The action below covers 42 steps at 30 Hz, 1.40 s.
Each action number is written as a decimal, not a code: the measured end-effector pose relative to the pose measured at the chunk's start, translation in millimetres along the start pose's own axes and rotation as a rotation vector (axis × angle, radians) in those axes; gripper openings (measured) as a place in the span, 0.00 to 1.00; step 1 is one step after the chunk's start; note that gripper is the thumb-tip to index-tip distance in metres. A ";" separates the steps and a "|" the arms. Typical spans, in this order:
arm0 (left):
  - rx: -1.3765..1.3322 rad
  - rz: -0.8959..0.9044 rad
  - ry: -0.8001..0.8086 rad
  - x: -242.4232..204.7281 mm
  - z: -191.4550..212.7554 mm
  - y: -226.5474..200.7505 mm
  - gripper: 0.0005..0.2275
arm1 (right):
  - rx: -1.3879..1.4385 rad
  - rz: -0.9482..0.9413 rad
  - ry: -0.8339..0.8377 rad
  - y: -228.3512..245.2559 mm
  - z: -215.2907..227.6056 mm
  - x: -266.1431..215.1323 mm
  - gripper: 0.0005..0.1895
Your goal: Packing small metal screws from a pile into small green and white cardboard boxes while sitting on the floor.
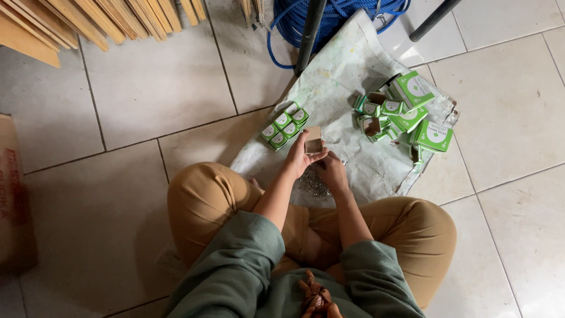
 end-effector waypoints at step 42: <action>0.140 -0.053 -0.113 13.1 24.0 7.4 0.20 | 1.517 -0.216 -0.064 -45.4 -5.1 -0.3 0.14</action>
Point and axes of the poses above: each hand's wrist, its own x-axis towards the middle knuckle, its own z-axis out of the back of the hand, y = z × x, the point moved 3 cm from there along x, towards the middle knuckle, and after that the axes turned 14 degrees about y, right-handed, at the moved point
